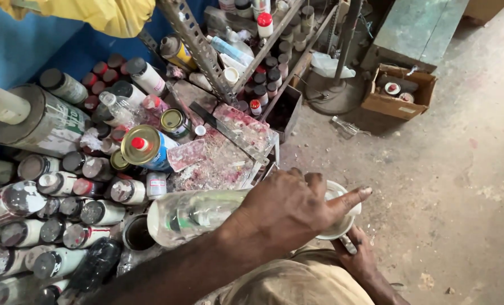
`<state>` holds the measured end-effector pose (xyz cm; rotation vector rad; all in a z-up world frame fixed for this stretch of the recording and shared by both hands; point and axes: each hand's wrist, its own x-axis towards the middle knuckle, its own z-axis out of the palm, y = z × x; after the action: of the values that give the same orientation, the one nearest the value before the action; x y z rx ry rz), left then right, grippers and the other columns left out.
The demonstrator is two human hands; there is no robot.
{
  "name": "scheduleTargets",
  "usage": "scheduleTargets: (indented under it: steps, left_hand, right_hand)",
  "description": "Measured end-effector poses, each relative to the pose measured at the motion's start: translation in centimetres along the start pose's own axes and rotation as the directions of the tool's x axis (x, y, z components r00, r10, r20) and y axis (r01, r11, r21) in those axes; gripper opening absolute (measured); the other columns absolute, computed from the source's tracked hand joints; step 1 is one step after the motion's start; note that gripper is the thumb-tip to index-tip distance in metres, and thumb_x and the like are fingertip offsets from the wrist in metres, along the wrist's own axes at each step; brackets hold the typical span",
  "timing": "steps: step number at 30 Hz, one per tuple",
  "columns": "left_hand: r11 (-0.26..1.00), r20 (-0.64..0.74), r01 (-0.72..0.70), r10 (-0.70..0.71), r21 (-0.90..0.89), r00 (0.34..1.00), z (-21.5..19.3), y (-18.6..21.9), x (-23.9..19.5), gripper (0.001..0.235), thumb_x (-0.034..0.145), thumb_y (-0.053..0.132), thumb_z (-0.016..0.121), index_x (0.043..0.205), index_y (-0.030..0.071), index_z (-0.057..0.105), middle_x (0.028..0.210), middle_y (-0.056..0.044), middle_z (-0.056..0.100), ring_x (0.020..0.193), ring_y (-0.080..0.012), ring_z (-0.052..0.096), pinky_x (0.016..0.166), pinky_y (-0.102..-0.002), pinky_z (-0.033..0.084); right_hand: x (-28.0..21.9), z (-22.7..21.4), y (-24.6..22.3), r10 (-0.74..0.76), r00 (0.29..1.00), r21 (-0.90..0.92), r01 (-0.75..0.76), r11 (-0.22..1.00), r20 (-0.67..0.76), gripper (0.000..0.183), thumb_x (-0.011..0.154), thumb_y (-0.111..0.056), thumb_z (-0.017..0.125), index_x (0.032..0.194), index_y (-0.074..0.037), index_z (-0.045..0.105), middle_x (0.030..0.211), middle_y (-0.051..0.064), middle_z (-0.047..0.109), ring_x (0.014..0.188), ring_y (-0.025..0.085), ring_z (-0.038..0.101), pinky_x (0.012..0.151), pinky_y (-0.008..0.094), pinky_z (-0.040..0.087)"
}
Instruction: The person handles a paint spray gun and a small metal container, stirring a dark liquid inside the container with a finger. They then pour the liquid into the spray gun's reservoir and wipe the container lid with a white cloth.
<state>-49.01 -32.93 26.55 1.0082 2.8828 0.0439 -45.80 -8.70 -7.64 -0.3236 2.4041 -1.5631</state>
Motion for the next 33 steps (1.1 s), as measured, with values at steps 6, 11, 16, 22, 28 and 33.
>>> scheduleTargets:
  steps: [6,11,16,22,28,33]
  left_hand:
    - [0.999,0.044,-0.027,0.026,0.026,0.999,0.1,0.7,0.8,0.054,0.105,0.018,0.045,0.158,0.028,0.039,0.095,-0.030,0.068,0.064,-0.0301,0.074,0.051,-0.040,0.064]
    - [1.000,-0.011,-0.024,0.024,-0.013,1.000,0.7,1.3,1.1,0.055,0.101,0.020,0.051,0.154,0.031,0.044,0.086,-0.021,0.068,0.064,-0.0286,0.072,0.048,-0.039,0.062]
    - [0.997,-0.018,-0.053,0.054,0.053,0.998,0.6,0.9,1.5,0.058,0.100,0.017,0.054,0.155,0.030,0.044,0.083,-0.019,0.068,0.059,-0.0236,0.071,0.043,-0.036,0.060]
    - [0.995,-0.215,-0.099,0.103,0.031,0.971,2.5,-1.9,0.1,0.053,0.106,0.020,0.057,0.155,0.032,0.042,0.105,-0.026,0.072,0.058,-0.0235,0.071,0.039,-0.032,0.061]
    - [0.846,-0.610,0.008,-0.391,-0.533,0.689,10.9,-8.0,-5.8,0.079,0.088,0.023,0.084,0.155,0.011,0.045,0.126,-0.017,0.070,0.110,-0.0280,0.074,0.095,-0.039,0.064]
    - [0.787,-0.683,0.295,-0.617,-0.542,0.391,16.9,-11.8,-7.9,0.070,0.089,0.016,0.090,0.145,0.006,0.051,0.126,-0.014,0.072,0.114,-0.0269,0.074,0.096,-0.036,0.062]
  right_hand:
    - [0.2,-0.5,-1.6,0.076,0.997,-0.066,-0.076,0.995,-0.004,0.028,0.082,-0.013,0.078,0.108,-0.007,0.070,0.095,0.015,0.076,0.089,0.032,0.073,0.077,0.044,0.056]
    - [0.0,-0.4,-0.1,-0.015,1.000,-0.046,0.014,0.999,-0.016,0.023,0.082,-0.012,0.076,0.104,-0.007,0.071,0.094,0.016,0.076,0.087,0.033,0.074,0.076,0.045,0.057]
    - [0.2,-0.7,-1.7,0.085,0.996,-0.098,-0.086,0.992,-0.013,0.026,0.084,-0.017,0.078,0.107,-0.007,0.070,0.093,0.015,0.077,0.086,0.032,0.073,0.076,0.045,0.057]
    - [1.1,0.1,-0.7,0.126,0.991,0.152,-0.130,0.980,0.035,0.040,0.081,-0.013,0.078,0.120,-0.009,0.070,0.102,0.005,0.079,0.090,0.017,0.073,0.076,0.035,0.059]
    - [0.7,0.9,-0.5,0.214,0.958,0.272,-0.262,0.926,0.193,0.031,0.086,-0.012,0.078,0.117,-0.008,0.075,0.099,0.006,0.082,0.090,0.014,0.072,0.077,0.031,0.057]
    - [-0.4,-1.4,4.5,0.349,0.922,0.252,-0.382,0.889,0.166,0.033,0.085,-0.011,0.075,0.118,-0.008,0.072,0.104,0.004,0.081,0.094,0.013,0.072,0.082,0.029,0.056]
